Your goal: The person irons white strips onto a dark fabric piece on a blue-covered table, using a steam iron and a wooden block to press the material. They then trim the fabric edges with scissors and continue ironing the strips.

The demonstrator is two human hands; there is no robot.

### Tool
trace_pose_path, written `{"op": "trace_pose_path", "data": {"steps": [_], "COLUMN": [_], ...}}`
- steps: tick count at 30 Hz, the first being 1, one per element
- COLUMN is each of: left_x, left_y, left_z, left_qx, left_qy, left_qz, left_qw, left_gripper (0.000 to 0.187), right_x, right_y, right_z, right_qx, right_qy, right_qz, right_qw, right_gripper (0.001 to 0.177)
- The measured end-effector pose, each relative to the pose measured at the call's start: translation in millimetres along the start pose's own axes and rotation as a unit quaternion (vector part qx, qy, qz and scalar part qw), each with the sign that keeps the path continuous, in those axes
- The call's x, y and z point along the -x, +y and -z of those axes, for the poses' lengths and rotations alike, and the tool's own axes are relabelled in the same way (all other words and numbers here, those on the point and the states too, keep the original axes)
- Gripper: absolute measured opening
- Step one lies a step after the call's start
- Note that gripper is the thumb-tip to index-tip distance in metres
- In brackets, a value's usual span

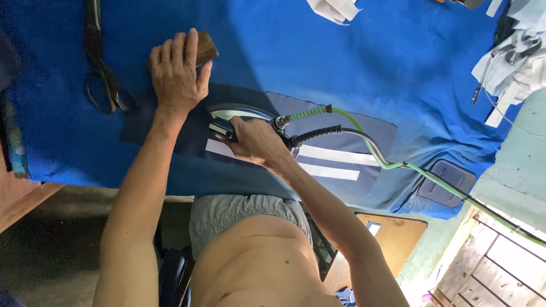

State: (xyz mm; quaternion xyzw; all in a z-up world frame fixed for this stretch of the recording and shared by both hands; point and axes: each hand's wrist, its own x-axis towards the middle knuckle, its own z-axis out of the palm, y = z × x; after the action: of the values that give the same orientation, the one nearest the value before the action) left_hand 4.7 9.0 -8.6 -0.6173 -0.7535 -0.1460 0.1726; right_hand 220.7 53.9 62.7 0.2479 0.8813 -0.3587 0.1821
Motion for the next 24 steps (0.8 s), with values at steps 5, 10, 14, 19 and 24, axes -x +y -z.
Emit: {"op": "trace_pose_path", "data": {"steps": [5,10,14,19,24], "left_x": [0.7,2.2,0.7,2.3,5.4], "left_y": [0.4,-1.6,-0.7,-0.8,-1.9], "left_z": [-1.7,-4.4,-3.2,-3.7,-7.6], "left_qx": [-0.007,0.001,0.005,-0.007,0.003], "left_qy": [0.000,-0.004,0.005,-0.009,-0.013], "left_qz": [0.006,-0.002,0.004,0.009,0.008], "left_qw": [1.000,1.000,1.000,1.000,1.000], "left_gripper": [0.054,0.055,0.053,0.056,0.057], "right_x": [-0.3,0.4,-0.9,-0.3,-0.1], "right_y": [-0.8,1.1,1.5,0.4,3.2], "right_z": [0.2,-0.6,-1.2,-0.1,-4.0], "right_qx": [0.006,-0.012,-0.007,-0.004,0.009], "right_qy": [-0.006,0.013,-0.009,-0.016,0.012], "right_qz": [0.000,0.011,-0.004,-0.008,0.013], "right_qw": [1.000,1.000,1.000,1.000,1.000], "right_gripper": [0.048,0.045,0.046,0.047,0.046]}}
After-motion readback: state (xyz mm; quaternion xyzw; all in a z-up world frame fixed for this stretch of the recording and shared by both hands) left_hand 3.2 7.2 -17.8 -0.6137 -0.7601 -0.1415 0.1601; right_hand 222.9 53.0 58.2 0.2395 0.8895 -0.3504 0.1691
